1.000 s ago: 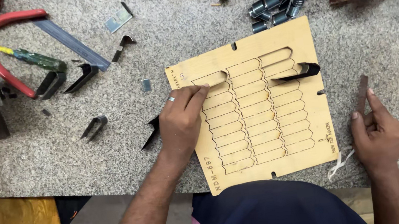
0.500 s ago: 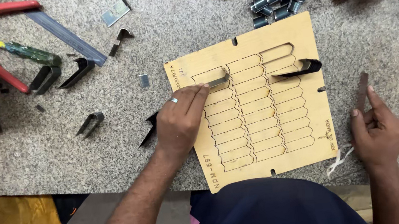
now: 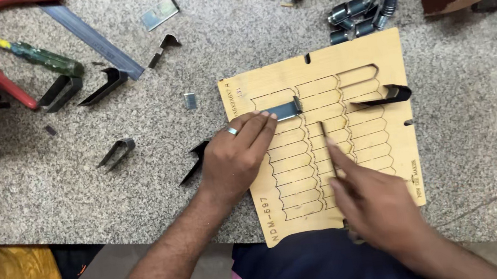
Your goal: The person repeatedly picks up small metal parts from a workbench, places them on a wooden template, and uses a metal file to smooth their edges. The person then places the finished parts into a metal bin.
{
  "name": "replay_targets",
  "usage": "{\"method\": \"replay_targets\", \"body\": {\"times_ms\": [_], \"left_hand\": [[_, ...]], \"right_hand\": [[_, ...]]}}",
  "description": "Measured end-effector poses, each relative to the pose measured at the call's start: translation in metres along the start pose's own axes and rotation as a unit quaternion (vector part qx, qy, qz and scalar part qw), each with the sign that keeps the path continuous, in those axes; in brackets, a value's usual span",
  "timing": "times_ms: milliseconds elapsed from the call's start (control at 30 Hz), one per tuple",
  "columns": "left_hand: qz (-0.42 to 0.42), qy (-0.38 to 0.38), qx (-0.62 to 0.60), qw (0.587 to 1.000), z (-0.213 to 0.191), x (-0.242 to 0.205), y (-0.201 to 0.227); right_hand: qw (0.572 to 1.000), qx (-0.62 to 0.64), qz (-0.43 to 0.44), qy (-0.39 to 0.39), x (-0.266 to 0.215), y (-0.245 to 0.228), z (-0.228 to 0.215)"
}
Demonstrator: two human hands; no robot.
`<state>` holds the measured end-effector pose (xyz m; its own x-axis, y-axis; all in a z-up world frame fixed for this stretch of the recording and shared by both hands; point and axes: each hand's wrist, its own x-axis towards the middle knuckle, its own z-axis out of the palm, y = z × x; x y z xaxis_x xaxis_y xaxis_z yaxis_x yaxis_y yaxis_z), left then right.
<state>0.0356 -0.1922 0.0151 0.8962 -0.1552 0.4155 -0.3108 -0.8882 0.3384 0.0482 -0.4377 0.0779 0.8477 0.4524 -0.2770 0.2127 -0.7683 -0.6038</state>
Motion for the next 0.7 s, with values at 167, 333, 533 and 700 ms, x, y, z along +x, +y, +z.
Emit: {"method": "replay_targets", "body": {"times_ms": [167, 333, 533, 700], "left_hand": [[0.003, 0.0, 0.001, 1.0, 0.001, 0.001, -0.001], [0.002, 0.003, -0.012, 1.0, 0.001, 0.0, -0.003], [0.006, 0.012, 0.005, 1.0, 0.005, -0.001, -0.003], [0.016, 0.016, 0.021, 1.0, 0.005, 0.001, -0.002]], "right_hand": [[0.991, -0.066, -0.115, -0.005, 0.032, -0.025, 0.018], [0.991, -0.067, -0.113, -0.008, 0.044, -0.03, 0.023], [0.99, -0.06, -0.124, -0.013, 0.044, -0.028, 0.028], [0.991, -0.062, -0.115, -0.035, 0.047, -0.032, 0.032]]}}
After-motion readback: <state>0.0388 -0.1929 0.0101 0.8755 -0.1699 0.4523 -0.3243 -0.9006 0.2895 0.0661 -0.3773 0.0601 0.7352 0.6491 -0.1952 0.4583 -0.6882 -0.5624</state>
